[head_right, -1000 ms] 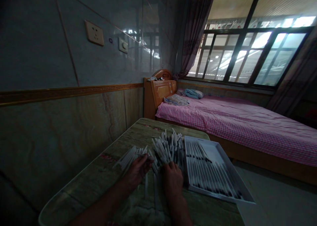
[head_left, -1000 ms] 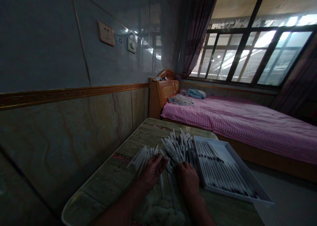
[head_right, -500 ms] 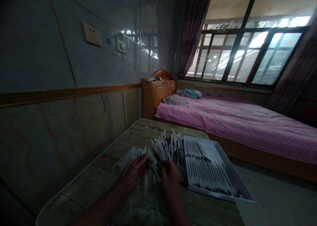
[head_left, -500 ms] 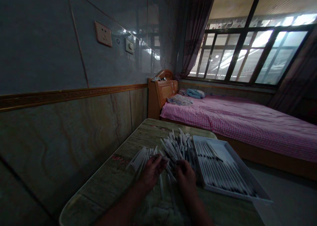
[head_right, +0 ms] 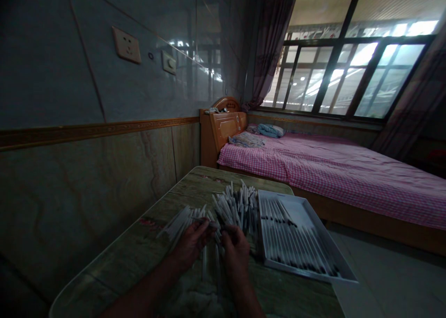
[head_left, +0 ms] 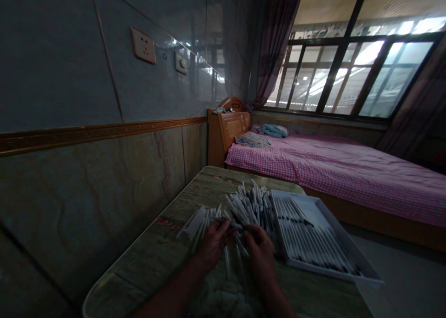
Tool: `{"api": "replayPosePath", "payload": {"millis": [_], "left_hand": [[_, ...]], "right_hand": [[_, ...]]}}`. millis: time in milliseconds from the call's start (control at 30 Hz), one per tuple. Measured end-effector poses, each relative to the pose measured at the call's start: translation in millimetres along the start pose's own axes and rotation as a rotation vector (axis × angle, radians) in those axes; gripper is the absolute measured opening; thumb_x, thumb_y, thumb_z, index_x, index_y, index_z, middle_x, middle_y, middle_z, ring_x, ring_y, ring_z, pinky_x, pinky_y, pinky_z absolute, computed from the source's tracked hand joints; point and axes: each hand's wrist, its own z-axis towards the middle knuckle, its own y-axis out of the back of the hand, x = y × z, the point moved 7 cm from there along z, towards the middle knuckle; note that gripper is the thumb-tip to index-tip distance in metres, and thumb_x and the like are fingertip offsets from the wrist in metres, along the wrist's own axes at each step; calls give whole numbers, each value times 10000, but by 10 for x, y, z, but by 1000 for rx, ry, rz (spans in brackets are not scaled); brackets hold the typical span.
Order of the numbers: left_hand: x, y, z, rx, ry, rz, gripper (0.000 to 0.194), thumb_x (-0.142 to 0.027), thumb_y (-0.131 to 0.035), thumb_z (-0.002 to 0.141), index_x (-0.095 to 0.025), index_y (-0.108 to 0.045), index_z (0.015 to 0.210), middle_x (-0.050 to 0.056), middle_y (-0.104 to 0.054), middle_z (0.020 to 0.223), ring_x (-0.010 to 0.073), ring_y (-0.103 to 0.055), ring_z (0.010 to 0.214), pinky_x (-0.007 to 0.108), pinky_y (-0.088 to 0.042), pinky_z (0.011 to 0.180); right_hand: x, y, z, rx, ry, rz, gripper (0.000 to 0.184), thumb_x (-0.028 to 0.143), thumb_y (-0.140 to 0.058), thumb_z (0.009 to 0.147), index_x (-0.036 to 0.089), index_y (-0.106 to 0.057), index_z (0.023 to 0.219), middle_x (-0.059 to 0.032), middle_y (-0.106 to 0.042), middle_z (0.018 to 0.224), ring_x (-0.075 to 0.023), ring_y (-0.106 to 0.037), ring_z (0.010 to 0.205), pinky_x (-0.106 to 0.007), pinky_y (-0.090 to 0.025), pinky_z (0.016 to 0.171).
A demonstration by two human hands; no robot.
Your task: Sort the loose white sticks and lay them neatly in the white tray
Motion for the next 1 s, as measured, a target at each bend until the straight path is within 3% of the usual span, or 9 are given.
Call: {"api": "replayPosePath", "payload": {"millis": [300,500,800,1000], "left_hand": [[-17,-30,-30,14,-7,33,318,-242,-813,634,-162,-592,848,29,-725,767,174,-709,713,250,-568,647],[-38,-31,-33,16,-40,75,408,-321,-854,549,-159,-595,820,25,-721,754,176,-705,694,266,-567,655],[-103,-14,-42,-18,-118,203,447,-400,-844,524,-146,-580,780,20,-700,706,178,-693,644,277,-557,626],[-100,-28,-88,-17,-134,221,427,-400,-831,551,-149,-587,796,18,-696,709,183,-692,660,288,-555,627]], "right_hand": [[113,10,-14,-11,45,-85,228,372,-647,694,169,-676,792,-30,-684,712,-184,-619,658,-263,-488,584],[114,22,-14,23,84,-206,216,346,-598,736,175,-690,831,-57,-717,796,-214,-657,749,-300,-510,686],[133,7,-33,74,271,-431,195,316,-502,818,190,-645,856,-53,-692,816,-205,-641,775,-302,-482,726],[178,-52,-89,70,412,-574,182,275,-421,901,236,-577,816,-16,-630,726,-179,-595,648,-279,-436,605]]}}
